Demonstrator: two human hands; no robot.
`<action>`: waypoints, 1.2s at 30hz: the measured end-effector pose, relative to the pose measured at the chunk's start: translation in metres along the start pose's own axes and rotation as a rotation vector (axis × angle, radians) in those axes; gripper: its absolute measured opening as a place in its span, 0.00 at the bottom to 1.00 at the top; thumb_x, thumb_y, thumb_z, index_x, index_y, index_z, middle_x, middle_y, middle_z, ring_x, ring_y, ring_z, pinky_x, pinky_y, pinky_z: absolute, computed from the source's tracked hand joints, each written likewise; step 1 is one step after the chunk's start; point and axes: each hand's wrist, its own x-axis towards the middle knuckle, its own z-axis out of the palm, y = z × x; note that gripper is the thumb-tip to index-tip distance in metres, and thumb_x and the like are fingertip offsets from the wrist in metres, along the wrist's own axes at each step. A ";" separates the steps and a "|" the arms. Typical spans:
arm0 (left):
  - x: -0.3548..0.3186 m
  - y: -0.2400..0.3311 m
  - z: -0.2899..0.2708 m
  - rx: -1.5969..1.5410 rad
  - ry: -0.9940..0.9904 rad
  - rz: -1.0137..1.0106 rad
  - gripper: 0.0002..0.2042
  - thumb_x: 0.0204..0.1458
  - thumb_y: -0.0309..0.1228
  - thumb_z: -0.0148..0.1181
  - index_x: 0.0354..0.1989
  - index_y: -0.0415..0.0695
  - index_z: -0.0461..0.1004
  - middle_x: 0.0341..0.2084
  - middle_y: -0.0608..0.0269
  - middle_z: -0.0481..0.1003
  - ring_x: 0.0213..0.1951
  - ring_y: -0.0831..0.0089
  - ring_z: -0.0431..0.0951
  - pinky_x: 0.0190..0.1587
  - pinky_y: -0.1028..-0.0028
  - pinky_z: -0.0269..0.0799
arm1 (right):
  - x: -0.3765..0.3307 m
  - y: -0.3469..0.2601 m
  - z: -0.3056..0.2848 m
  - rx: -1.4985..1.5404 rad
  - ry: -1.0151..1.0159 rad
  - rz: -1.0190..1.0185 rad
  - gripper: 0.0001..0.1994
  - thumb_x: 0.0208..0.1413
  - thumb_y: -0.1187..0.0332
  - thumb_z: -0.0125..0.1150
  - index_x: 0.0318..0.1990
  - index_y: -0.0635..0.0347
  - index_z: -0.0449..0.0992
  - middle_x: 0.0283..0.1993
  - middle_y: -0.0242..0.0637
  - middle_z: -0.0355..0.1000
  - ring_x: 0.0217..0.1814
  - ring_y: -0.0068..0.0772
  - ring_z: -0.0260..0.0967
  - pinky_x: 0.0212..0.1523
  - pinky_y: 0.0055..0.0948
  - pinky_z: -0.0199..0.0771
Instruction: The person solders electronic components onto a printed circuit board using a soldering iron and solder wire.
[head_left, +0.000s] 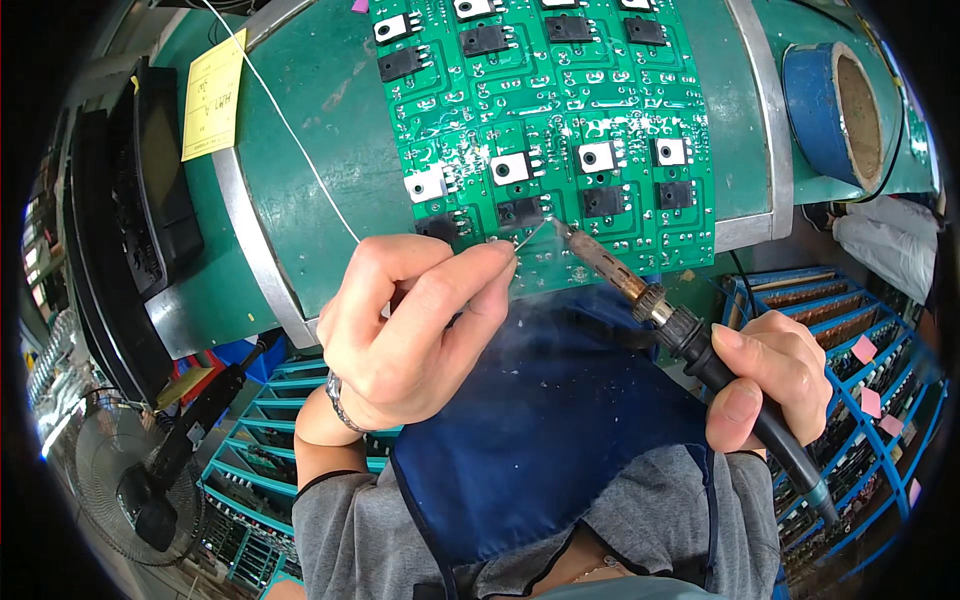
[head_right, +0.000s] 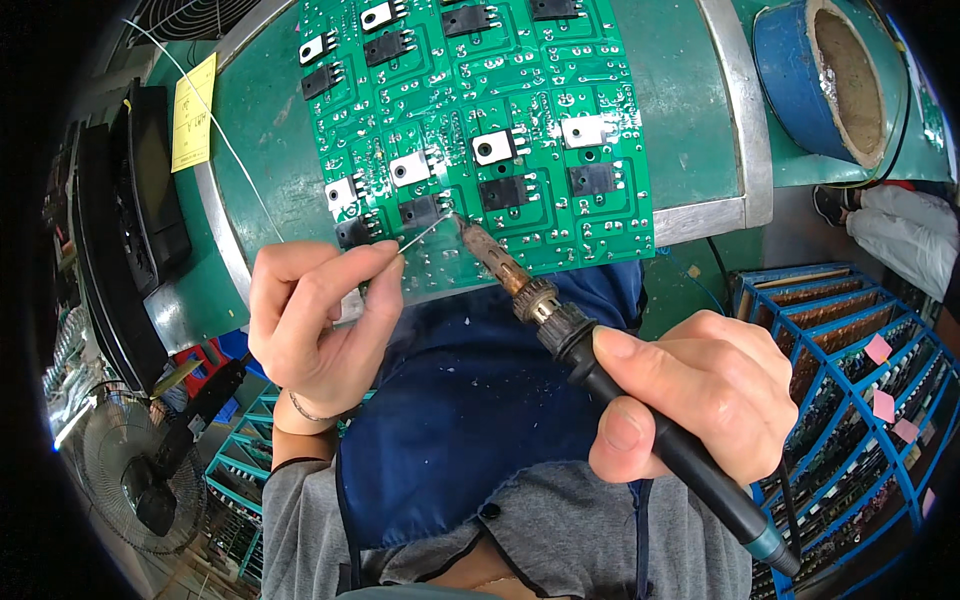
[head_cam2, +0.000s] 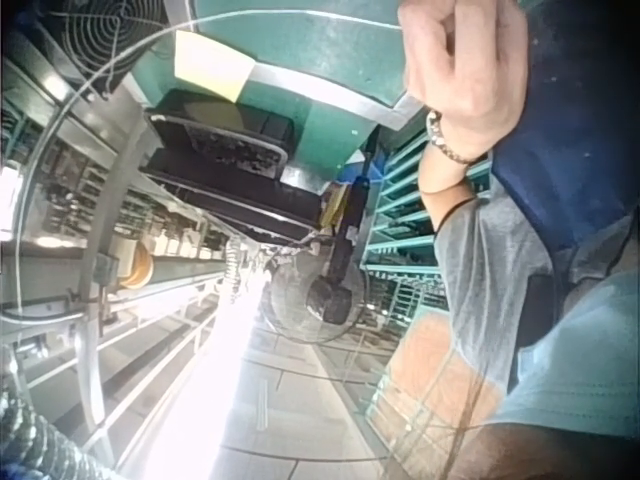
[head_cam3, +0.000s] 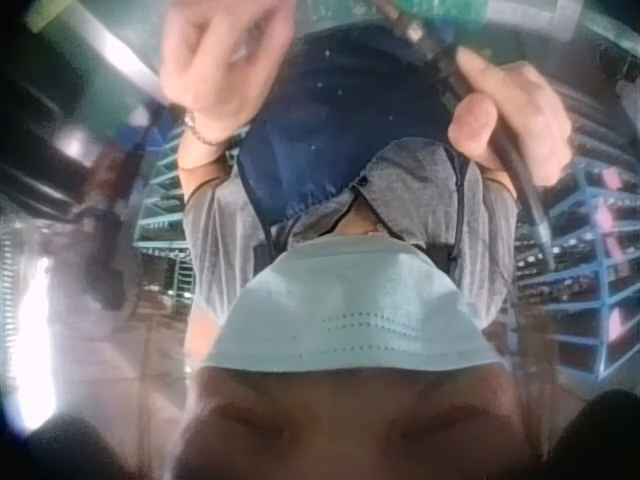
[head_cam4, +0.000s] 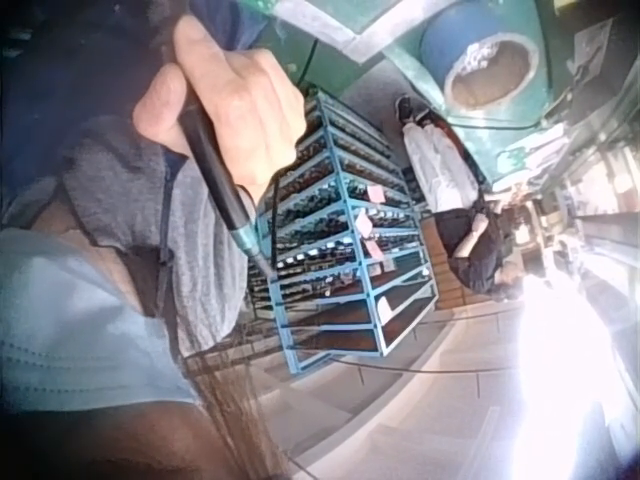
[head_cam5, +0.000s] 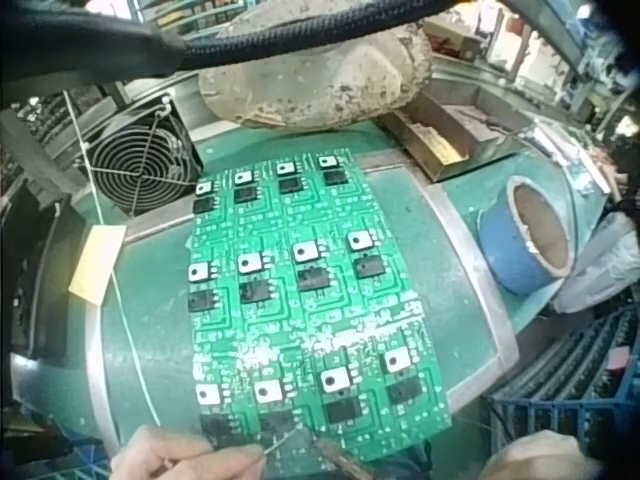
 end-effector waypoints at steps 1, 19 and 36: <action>0.000 -0.001 0.001 0.000 -0.001 -0.001 0.14 0.34 0.16 0.71 0.32 0.44 0.80 0.25 0.69 0.67 0.22 0.82 0.63 0.21 0.80 0.55 | 0.000 0.000 0.001 0.000 -0.001 0.001 0.13 0.51 0.65 0.62 0.30 0.71 0.77 0.15 0.32 0.69 0.10 0.23 0.62 0.10 0.20 0.59; 0.002 -0.004 0.006 -0.027 -0.030 0.022 0.14 0.34 0.17 0.71 0.32 0.44 0.81 0.25 0.68 0.68 0.22 0.80 0.65 0.22 0.80 0.58 | -0.002 0.000 0.005 0.010 0.067 0.011 0.15 0.53 0.63 0.62 0.29 0.71 0.77 0.15 0.32 0.69 0.10 0.23 0.61 0.10 0.19 0.57; 0.000 -0.004 -0.001 -0.029 -0.013 -0.071 0.14 0.36 0.18 0.72 0.34 0.43 0.81 0.27 0.66 0.66 0.20 0.82 0.66 0.20 0.81 0.59 | 0.005 0.001 0.000 0.010 0.029 0.023 0.14 0.52 0.65 0.61 0.30 0.72 0.76 0.15 0.33 0.67 0.10 0.23 0.60 0.10 0.21 0.57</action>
